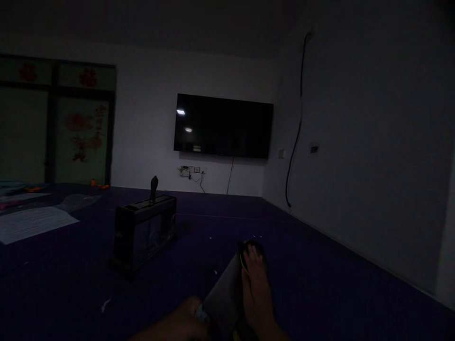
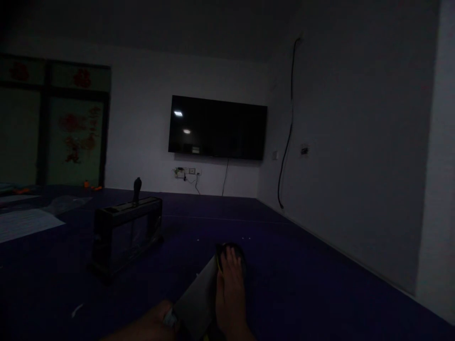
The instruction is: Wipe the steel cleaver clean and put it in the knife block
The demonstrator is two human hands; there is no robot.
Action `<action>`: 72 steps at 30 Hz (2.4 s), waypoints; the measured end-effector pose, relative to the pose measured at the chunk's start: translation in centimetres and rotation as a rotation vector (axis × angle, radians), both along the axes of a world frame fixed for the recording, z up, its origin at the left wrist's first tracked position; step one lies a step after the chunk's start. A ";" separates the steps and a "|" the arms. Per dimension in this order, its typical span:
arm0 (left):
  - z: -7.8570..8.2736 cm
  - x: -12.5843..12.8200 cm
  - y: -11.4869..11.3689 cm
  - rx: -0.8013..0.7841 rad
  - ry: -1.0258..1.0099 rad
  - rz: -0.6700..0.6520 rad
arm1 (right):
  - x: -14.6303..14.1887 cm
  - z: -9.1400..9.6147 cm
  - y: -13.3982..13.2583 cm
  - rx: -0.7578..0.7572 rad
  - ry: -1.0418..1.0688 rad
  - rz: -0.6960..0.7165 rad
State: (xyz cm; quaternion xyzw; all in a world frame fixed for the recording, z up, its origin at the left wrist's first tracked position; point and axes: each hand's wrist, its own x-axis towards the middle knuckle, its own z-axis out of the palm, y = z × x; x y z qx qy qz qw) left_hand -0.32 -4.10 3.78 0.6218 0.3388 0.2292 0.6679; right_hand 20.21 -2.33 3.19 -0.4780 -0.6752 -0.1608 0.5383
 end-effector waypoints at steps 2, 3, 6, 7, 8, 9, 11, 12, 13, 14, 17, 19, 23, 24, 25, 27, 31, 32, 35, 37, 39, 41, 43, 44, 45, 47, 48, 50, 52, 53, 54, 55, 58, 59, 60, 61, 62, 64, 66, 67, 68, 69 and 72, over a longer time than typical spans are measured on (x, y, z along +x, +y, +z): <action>0.0 -0.1 -0.4 0.021 0.003 0.073 | 0.0 0.1 -0.1 0.018 -0.016 -0.002; 0.0 -0.2 -0.6 0.027 -0.008 0.099 | 0.0 0.1 -0.2 0.028 -0.024 -0.001; 0.0 -0.6 -1.1 0.041 -0.029 0.126 | -0.1 0.2 -0.5 0.052 -0.062 0.026; 0.1 -0.7 -1.2 0.046 0.000 0.119 | -0.2 0.1 -0.6 0.052 -0.067 0.037; 0.2 -0.8 -1.3 0.051 0.031 0.126 | -0.2 0.1 -0.7 0.048 -0.064 0.044; 0.3 -0.9 -1.3 0.057 0.053 0.135 | -0.3 0.1 -0.7 0.040 -0.050 0.047; 0.6 -0.9 -1.4 0.072 0.069 0.135 | -0.4 0.1 -0.8 0.021 -0.009 0.045; 0.6 -0.9 -1.3 0.070 0.067 0.136 | -0.5 0.1 -0.8 0.010 0.005 0.048; 0.6 -0.8 -1.2 0.055 0.063 0.139 | -0.5 0.1 -0.7 0.000 0.012 0.053; 0.6 -0.6 -1.0 0.030 0.072 0.138 | -0.5 0.1 -0.7 -0.010 0.015 0.059; 0.1 -0.2 -0.3 -0.060 0.158 0.210 | -0.4 0.2 -0.6 -0.045 0.022 0.071; -0.3 -0.1 0.2 -0.075 0.148 0.222 | -0.3 0.2 -0.6 -0.056 0.035 0.063; -0.7 -0.6 0.3 -0.035 -0.039 0.168 | -0.3 0.0 -0.4 -0.095 0.030 0.067; -0.7 -0.8 0.3 -0.033 -0.076 0.174 | -0.3 -0.1 -0.4 -0.110 0.023 0.074; -0.7 -1.0 0.2 -0.036 -0.107 0.176 | -0.3 -0.2 -0.3 -0.122 0.014 0.082; -0.5 -1.4 0.0 -0.062 -0.163 0.149 | -0.3 -0.3 -0.3 -0.133 -0.004 0.090; -0.1 -1.8 -0.1 -0.098 -0.233 0.134 | -0.3 -0.5 -0.5 -0.109 -0.108 0.094; -0.2 -1.7 0.0 -0.103 -0.245 0.143 | -0.3 -0.6 -0.6 -0.095 -0.148 0.096; -0.9 -1.4 0.7 -0.131 -0.310 0.155 | -0.3 -0.8 -0.4 -0.042 -0.267 0.105; -1.8 -1.0 1.5 -0.147 -0.381 0.135 | -0.4 -1.1 0.1 0.006 -0.342 0.120; -2.8 -0.8 2.3 -0.163 -0.425 0.117 | -0.5 -1.3 0.5 0.061 -0.422 0.164; -3.4 -0.7 2.9 -0.178 -0.440 0.112 | -0.5 -1.4 0.7 0.093 -0.494 0.247; -3.7 -0.8 3.3 -0.204 -0.440 0.102 | -0.6 -1.2 0.4 0.055 -0.542 0.338; -3.7 -0.9 3.5 -0.220 -0.436 0.093 | -0.6 -1.1 0.2 0.018 -0.557 0.381; -3.6 -1.0 3.6 -0.237 -0.431 0.087 | -0.7 -0.9 -0.2 -0.016 -0.568 0.418; -3.2 -1.2 3.6 -0.269 -0.427 0.083 | -0.8 -0.4 -1.0 -0.063 -0.598 0.487; -3.0 -1.2 3.6 -0.280 -0.428 0.086 | -0.9 -0.2 -1.3 -0.067 -0.609 0.511; -2.5 -1.3 3.4 -0.302 -0.429 0.087 | -1.1 0.1 -1.9 -0.065 -0.632 0.528; -2.0 -1.3 3.0 -0.323 -0.427 0.080 | -1.1 0.3 -2.4 -0.078 -0.641 0.489; -1.8 -1.2 2.8 -0.326 -0.428 0.076 | -1.1 0.4 -2.6 -0.094 -0.621 0.451; -1.6 -1.1 2.6 -0.322 -0.430 0.075 | -1.1 0.4 -2.7 -0.119 -0.579 0.406; -1.6 -1.1 2.3 -0.311 -0.436 0.077 | -1.2 0.5 -2.8 -0.152 -0.510 0.358; -1.7 -0.9 1.8 -0.240 -0.451 0.109 | -1.5 0.7 -2.8 -0.315 -0.210 0.255; -1.8 -0.8 1.7 -0.222 -0.458 0.129 | -1.6 0.8 -2.6 -0.379 -0.100 0.250; -1.8 -0.8 1.7 -0.202 -0.455 0.145 | -1.8 1.0 -2.4 -0.441 0.015 0.267; -1.9 -0.9 1.7 -0.180 -0.439 0.150 | -1.9 1.1 -2.1 -0.492 0.137 0.302; -1.8 -1.0 1.7 -0.159 -0.414 0.147 | -2.0 1.3 -1.7 -0.528 0.263 0.352; -1.3 -1.2 1.6 -0.119 -0.352 0.131 | -2.2 1.6 -1.1 -0.565 0.508 0.488; -0.5 -1.6 1.2 -0.093 -0.287 0.153 | -2.2 1.9 -0.5 -0.598 0.722 0.631; 0.0 -1.8 0.8 -0.097 -0.269 0.186 | -2.2 2.0 -0.4 -0.621 0.806 0.694; 0.5 -2.0 0.4 -0.103 -0.251 0.216 | -2.1 2.1 -0.3 -0.646 0.868 0.747; 1.0 -2.1 0.0 -0.107 -0.236 0.237 | -2.0 2.2 -0.2 -0.670 0.911 0.784; 2.1 -2.3 -0.9 -0.097 -0.207 0.211 | -1.6 2.6 -0.4 -0.707 0.956 0.823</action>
